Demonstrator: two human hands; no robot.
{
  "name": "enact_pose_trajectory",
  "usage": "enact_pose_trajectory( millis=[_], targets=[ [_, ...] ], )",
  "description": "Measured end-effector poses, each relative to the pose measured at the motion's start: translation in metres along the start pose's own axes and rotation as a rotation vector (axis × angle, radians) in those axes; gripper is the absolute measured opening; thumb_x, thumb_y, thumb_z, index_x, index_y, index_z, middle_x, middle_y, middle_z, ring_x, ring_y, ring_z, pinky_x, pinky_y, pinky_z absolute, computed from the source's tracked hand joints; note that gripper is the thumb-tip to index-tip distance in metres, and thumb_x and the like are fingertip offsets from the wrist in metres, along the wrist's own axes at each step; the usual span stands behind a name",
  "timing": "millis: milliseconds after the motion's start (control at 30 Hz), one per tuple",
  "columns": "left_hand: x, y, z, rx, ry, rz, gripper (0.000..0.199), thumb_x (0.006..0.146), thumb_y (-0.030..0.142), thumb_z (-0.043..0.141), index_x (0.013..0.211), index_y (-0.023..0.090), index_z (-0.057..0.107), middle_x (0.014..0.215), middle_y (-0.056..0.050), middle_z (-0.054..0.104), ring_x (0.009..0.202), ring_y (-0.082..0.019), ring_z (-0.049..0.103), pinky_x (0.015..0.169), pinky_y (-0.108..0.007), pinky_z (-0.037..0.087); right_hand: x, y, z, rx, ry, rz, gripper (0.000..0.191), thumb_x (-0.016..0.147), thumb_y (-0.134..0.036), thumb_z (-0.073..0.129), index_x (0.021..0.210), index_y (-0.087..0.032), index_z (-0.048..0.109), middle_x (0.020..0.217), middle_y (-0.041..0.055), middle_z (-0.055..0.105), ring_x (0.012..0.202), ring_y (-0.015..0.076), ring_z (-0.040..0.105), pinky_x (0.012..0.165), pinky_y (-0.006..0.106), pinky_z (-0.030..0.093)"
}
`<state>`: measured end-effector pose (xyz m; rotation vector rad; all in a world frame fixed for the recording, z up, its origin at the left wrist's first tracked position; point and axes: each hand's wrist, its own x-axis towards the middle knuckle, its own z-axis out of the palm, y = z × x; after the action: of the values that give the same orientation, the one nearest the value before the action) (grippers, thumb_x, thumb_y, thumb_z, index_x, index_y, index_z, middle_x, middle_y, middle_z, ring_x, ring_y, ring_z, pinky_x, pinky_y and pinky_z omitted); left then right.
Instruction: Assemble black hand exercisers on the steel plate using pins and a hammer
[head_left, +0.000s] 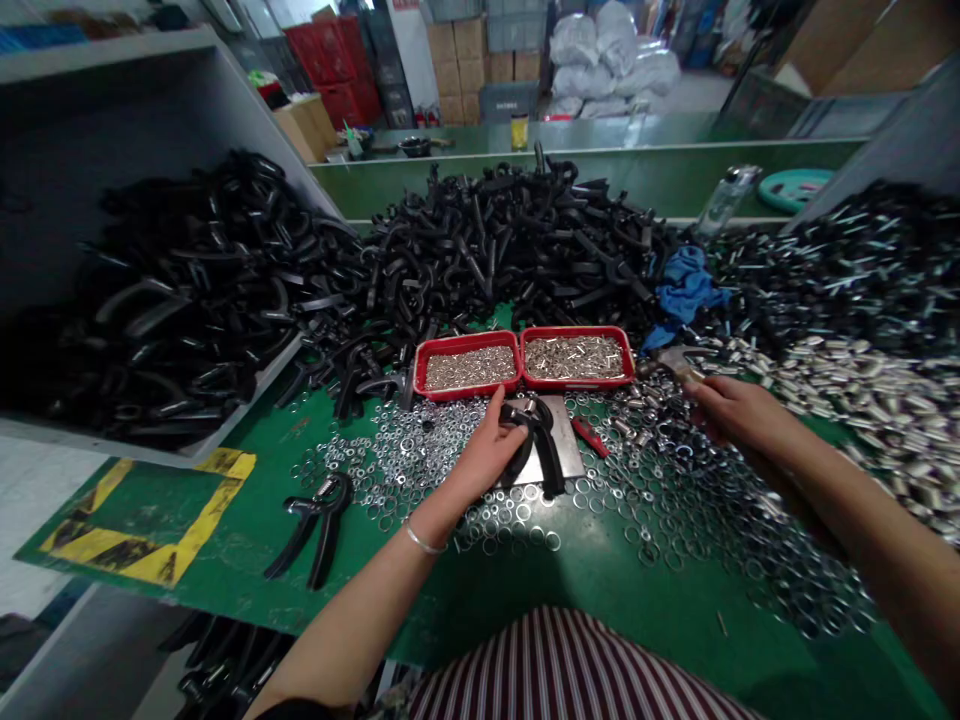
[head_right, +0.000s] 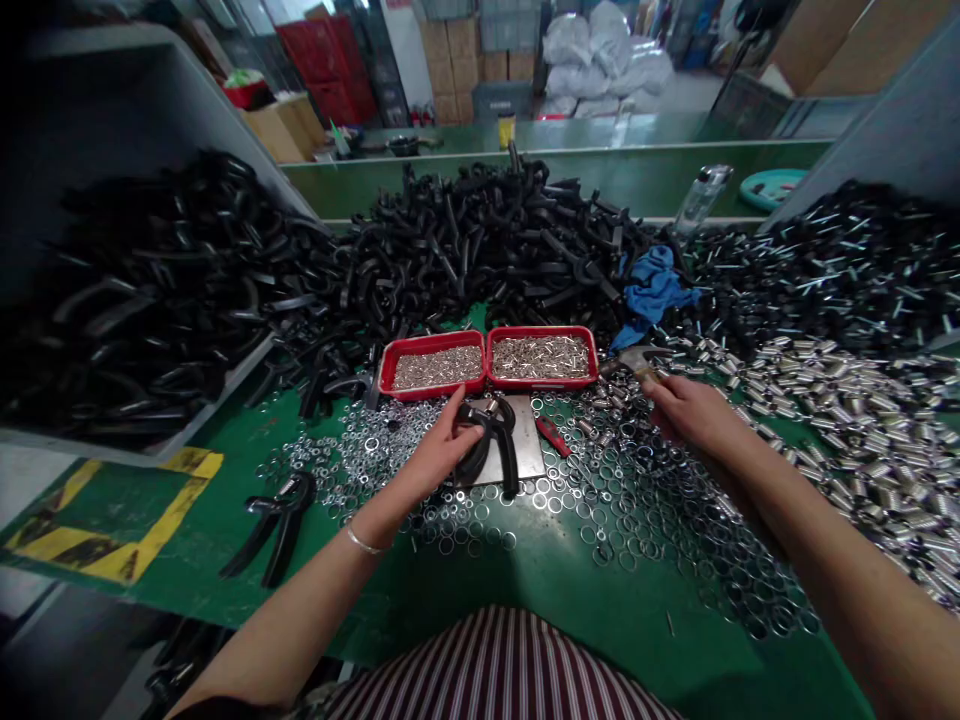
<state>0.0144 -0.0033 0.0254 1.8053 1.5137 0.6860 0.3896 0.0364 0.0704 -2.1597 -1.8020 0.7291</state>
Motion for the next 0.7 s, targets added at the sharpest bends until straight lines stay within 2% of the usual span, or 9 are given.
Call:
enact_pose_trajectory(
  millis=[67,133,167,267,367,467,567,633,700],
  targets=[
    [-0.004,-0.01,0.004,0.073,0.053,0.002,0.064,0.092,0.032,0.058,0.151,0.018,0.037,0.134,-0.016,0.056,0.127,-0.03,0.051,0.11,-0.05,0.039,0.005,0.004,-0.004,-0.301,0.245,-0.1,0.033,0.097,-0.044,0.045,0.091,-0.016,0.062,0.091,0.0216,0.068,0.083,0.0331,0.065,0.072,0.045,0.046],
    [-0.011,-0.015,0.011,0.161,0.07,0.042,0.046,0.094,0.032,0.055,0.138,0.017,0.053,0.14,-0.015,0.052,0.134,-0.031,0.045,0.116,-0.05,0.032,0.002,-0.005,0.007,-0.436,0.414,-0.279,0.03,0.098,-0.039,0.045,0.097,-0.015,0.063,0.1,0.023,0.068,0.098,0.0355,0.061,0.085,0.048,0.044],
    [-0.014,-0.016,0.015,0.189,0.069,0.06,0.041,0.096,0.034,0.053,0.133,0.017,0.057,0.14,-0.015,0.052,0.135,-0.03,0.044,0.116,-0.05,0.031,-0.002,-0.013,0.019,-0.425,0.398,-0.375,0.03,0.099,-0.038,0.044,0.098,-0.016,0.063,0.1,0.0207,0.068,0.099,0.0336,0.06,0.087,0.047,0.044],
    [-0.02,-0.011,0.025,0.262,0.067,0.077,0.051,0.092,0.043,0.061,0.135,0.016,0.055,0.14,-0.015,0.052,0.133,-0.032,0.044,0.116,-0.05,0.031,-0.018,-0.043,0.068,-0.329,0.087,-0.572,0.027,0.1,-0.039,0.046,0.093,-0.018,0.062,0.095,0.0132,0.068,0.093,0.0272,0.062,0.082,0.038,0.048],
    [-0.017,-0.006,0.028,0.322,0.055,0.065,0.056,0.087,0.041,0.067,0.135,0.015,0.053,0.137,-0.015,0.054,0.129,-0.033,0.046,0.113,-0.05,0.033,-0.026,-0.063,0.106,-0.44,0.004,-0.563,0.026,0.097,-0.042,0.052,0.094,-0.017,0.06,0.097,0.0149,0.067,0.094,0.0297,0.063,0.071,0.036,0.049],
    [-0.011,-0.005,0.022,0.327,0.038,0.078,0.047,0.088,0.038,0.065,0.13,0.018,0.056,0.134,-0.012,0.056,0.126,-0.031,0.048,0.112,-0.048,0.035,-0.023,-0.068,0.107,-0.48,-0.006,-0.502,0.027,0.099,-0.042,0.047,0.098,-0.017,0.058,0.092,0.0145,0.068,0.079,0.0284,0.066,0.058,0.035,0.045],
    [-0.007,-0.007,0.016,0.318,-0.004,0.088,0.042,0.089,0.041,0.064,0.124,0.019,0.058,0.128,-0.011,0.056,0.12,-0.03,0.049,0.107,-0.047,0.038,-0.016,-0.074,0.084,-0.248,0.039,-0.473,0.03,0.098,-0.044,0.048,0.111,-0.017,0.055,0.088,0.0124,0.07,0.071,0.0263,0.067,0.059,0.037,0.048],
    [-0.006,-0.007,0.013,0.319,-0.025,0.086,0.04,0.089,0.042,0.064,0.12,0.019,0.058,0.122,-0.011,0.057,0.116,-0.029,0.05,0.104,-0.047,0.039,-0.014,-0.082,0.073,0.036,0.049,-0.46,0.033,0.094,-0.046,0.056,0.113,-0.018,0.054,0.089,0.0111,0.071,0.074,0.0254,0.069,0.065,0.039,0.053],
    [-0.005,-0.007,0.013,0.323,-0.03,0.086,0.039,0.088,0.043,0.065,0.118,0.018,0.057,0.119,-0.011,0.057,0.114,-0.029,0.049,0.102,-0.047,0.039,-0.015,-0.093,0.076,0.393,-0.028,-0.427,0.033,0.093,-0.05,0.058,0.107,-0.02,0.055,0.085,0.009,0.071,0.074,0.0239,0.07,0.069,0.04,0.057]
  ],
)
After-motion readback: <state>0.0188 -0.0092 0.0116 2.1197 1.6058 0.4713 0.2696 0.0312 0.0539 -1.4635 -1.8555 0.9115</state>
